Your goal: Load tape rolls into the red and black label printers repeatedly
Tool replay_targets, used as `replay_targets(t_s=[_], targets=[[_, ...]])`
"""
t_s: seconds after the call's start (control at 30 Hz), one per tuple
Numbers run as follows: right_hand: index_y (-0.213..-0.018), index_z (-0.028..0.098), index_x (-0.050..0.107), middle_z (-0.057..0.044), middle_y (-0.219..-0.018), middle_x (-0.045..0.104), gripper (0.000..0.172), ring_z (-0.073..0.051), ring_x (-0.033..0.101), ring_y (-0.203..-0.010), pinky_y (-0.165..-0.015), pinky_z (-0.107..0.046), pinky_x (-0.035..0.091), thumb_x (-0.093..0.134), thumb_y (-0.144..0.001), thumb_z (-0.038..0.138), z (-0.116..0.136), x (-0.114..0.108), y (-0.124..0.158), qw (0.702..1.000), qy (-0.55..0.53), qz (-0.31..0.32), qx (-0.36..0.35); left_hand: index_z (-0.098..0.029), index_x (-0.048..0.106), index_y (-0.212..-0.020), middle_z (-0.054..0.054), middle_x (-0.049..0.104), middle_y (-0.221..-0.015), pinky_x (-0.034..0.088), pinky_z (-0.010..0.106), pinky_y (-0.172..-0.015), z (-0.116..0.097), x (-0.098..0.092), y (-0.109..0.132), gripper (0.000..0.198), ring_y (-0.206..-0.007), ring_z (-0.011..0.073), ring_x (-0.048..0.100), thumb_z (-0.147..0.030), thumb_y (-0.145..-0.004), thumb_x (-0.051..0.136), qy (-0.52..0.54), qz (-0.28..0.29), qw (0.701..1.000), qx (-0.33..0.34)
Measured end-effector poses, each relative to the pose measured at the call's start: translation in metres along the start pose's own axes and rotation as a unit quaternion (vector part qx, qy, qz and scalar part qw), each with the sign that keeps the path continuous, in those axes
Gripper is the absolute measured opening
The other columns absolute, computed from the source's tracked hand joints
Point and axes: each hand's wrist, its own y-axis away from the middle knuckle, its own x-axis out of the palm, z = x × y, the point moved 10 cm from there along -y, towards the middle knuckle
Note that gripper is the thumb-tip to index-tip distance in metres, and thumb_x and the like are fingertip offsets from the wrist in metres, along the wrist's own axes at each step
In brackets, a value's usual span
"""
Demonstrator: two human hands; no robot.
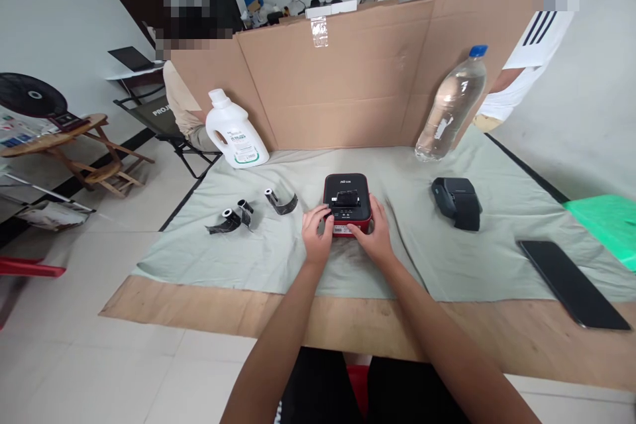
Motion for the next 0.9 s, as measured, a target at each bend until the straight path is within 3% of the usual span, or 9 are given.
replay_targets(t_s=[0.1, 0.23, 0.4, 0.6, 0.77, 0.9], targets=[[-0.156, 0.026, 0.039, -0.014, -0.156, 0.043, 0.082, -0.033, 0.04, -0.145, -0.12, -0.056, 0.035, 0.075, -0.085, 0.048, 0.002, 0.0, -0.001, 1.0, -0.007, 0.001, -0.012, -0.021, 0.075, -0.104, 0.01, 0.073, -0.116, 0.052, 0.043, -0.103, 0.004, 0.0, -0.002, 0.028, -0.111, 0.0223, 0.067, -0.04, -0.102, 0.055, 0.035, 0.008, 0.999, -0.007], [-0.15, 0.027, 0.044, -0.014, -0.153, 0.047, 0.08, -0.033, 0.047, -0.138, -0.109, -0.053, 0.048, 0.078, -0.082, 0.049, -0.003, -0.001, -0.002, 1.0, -0.016, -0.001, -0.011, -0.02, 0.076, -0.108, 0.01, 0.072, -0.112, 0.056, 0.039, -0.097, 0.014, 0.003, -0.006, 0.03, -0.107, 0.0225, 0.067, -0.044, -0.099, 0.06, 0.075, 0.037, 0.996, -0.029], [-0.15, 0.026, 0.043, -0.014, -0.15, 0.048, 0.083, -0.031, 0.054, -0.128, -0.097, -0.047, 0.056, 0.08, -0.079, 0.05, -0.011, 0.002, -0.004, 0.999, -0.027, 0.016, 0.005, -0.02, 0.073, -0.124, 0.011, 0.07, -0.105, 0.055, 0.035, -0.091, 0.022, 0.007, -0.013, 0.04, -0.1, 0.0203, 0.066, -0.045, -0.104, 0.049, 0.104, 0.055, 0.993, -0.023], [-0.155, 0.025, 0.038, -0.015, -0.15, 0.048, 0.088, -0.032, 0.055, -0.127, -0.101, -0.048, 0.054, 0.077, -0.081, 0.052, -0.017, 0.005, -0.004, 0.999, -0.025, 0.033, 0.021, -0.018, 0.074, -0.122, 0.01, 0.069, -0.1, 0.055, 0.033, -0.085, 0.019, 0.008, -0.012, 0.043, -0.093, 0.0194, 0.066, -0.043, -0.106, 0.043, 0.087, 0.04, 0.995, 0.014], [-0.161, 0.026, 0.03, -0.015, -0.153, 0.046, 0.089, -0.033, 0.047, -0.138, -0.115, -0.054, 0.041, 0.072, -0.087, 0.051, -0.006, 0.003, -0.003, 0.999, 0.008, 0.032, -0.026, -0.017, 0.076, -0.112, 0.011, 0.071, -0.11, 0.055, 0.036, -0.098, 0.01, 0.006, -0.012, 0.038, -0.105, 0.02, 0.067, -0.037, -0.106, 0.044, 0.088, 0.03, 0.994, 0.051], [-0.156, 0.022, 0.041, -0.017, -0.153, 0.048, 0.072, -0.033, 0.044, -0.141, -0.118, -0.055, 0.036, 0.065, -0.093, 0.048, 0.011, -0.006, -0.004, 0.997, 0.047, 0.028, -0.058, -0.017, 0.076, -0.109, 0.011, 0.072, -0.11, 0.056, 0.036, -0.098, 0.006, 0.005, -0.015, 0.035, -0.106, 0.0196, 0.068, -0.033, -0.105, 0.045, 0.101, 0.028, 0.992, 0.07]])
